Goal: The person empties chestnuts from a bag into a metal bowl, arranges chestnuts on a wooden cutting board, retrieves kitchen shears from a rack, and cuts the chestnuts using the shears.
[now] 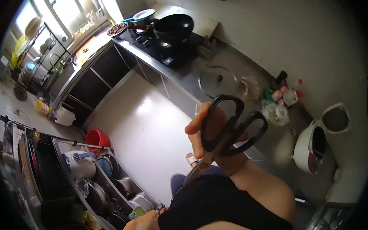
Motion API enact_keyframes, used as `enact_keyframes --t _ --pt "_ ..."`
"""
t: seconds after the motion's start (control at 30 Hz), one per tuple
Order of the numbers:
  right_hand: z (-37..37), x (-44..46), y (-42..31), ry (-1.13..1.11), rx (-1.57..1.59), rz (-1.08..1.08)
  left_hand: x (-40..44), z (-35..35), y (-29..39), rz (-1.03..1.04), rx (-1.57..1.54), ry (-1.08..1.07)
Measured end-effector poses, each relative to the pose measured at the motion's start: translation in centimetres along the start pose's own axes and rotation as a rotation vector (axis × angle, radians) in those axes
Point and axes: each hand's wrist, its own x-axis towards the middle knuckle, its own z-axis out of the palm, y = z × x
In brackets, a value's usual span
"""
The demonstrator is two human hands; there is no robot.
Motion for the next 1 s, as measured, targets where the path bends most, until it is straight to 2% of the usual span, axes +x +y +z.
enact_keyframes --t 0.13,0.17,0.27,0.37,0.4,0.47,0.5,0.53,0.57,0.67,0.73,0.83,0.87,0.93,1.0 --pt "-7.0 7.1 1.9 0.079 0.036 0.040 3.0 -3.0 3.4 -0.063 -0.028 0.009" --pt "-9.8 8.4 2.5 0.002 -0.185 -0.025 4.2 -3.9 5.0 -0.058 -0.050 0.024" --pt "-17.7 12.9 4.1 0.080 -0.212 0.003 9.3 -7.9 10.6 0.012 -0.097 0.086" --pt "-26.1 16.7 6.9 0.241 -0.390 -0.047 16.4 -13.9 17.8 0.172 -0.192 0.195" --pt "-28.1 17.5 8.0 0.409 -0.459 -0.047 21.0 -15.5 18.6 0.195 -0.366 0.227" --pt "-33.3 19.4 10.3 0.526 -0.786 -0.070 22.0 -23.7 29.8 0.395 -0.387 0.286" --pt "-35.8 20.3 11.6 0.615 -0.736 -0.048 22.3 -27.7 35.0 0.419 -0.345 0.297" --pt "-37.4 21.8 11.9 0.688 -0.680 -0.026 22.4 -31.0 40.4 0.527 -0.453 0.313" --pt "-39.6 22.3 12.8 0.869 -0.736 0.038 23.7 -33.9 44.4 0.610 -0.608 0.265" --pt "-46.9 24.5 16.6 1.160 -0.944 0.218 27.5 -42.2 55.3 0.848 -0.489 0.282" --pt "-52.7 23.6 19.0 1.229 -1.033 0.294 27.1 -46.1 62.0 0.914 -0.488 0.249" --pt "-60.9 23.2 23.0 1.316 -0.965 0.426 29.1 -49.4 68.3 1.035 -0.431 0.221" --pt "-62.3 24.3 24.3 1.368 -0.951 0.494 29.7 -50.4 69.8 1.014 -0.203 0.254" --pt "-66.7 25.7 27.6 1.366 -0.897 0.568 33.4 -51.3 71.3 0.967 0.091 0.450" --pt "-71.1 28.1 31.1 1.308 -0.852 0.657 37.3 -52.9 72.5 0.898 0.133 0.540"
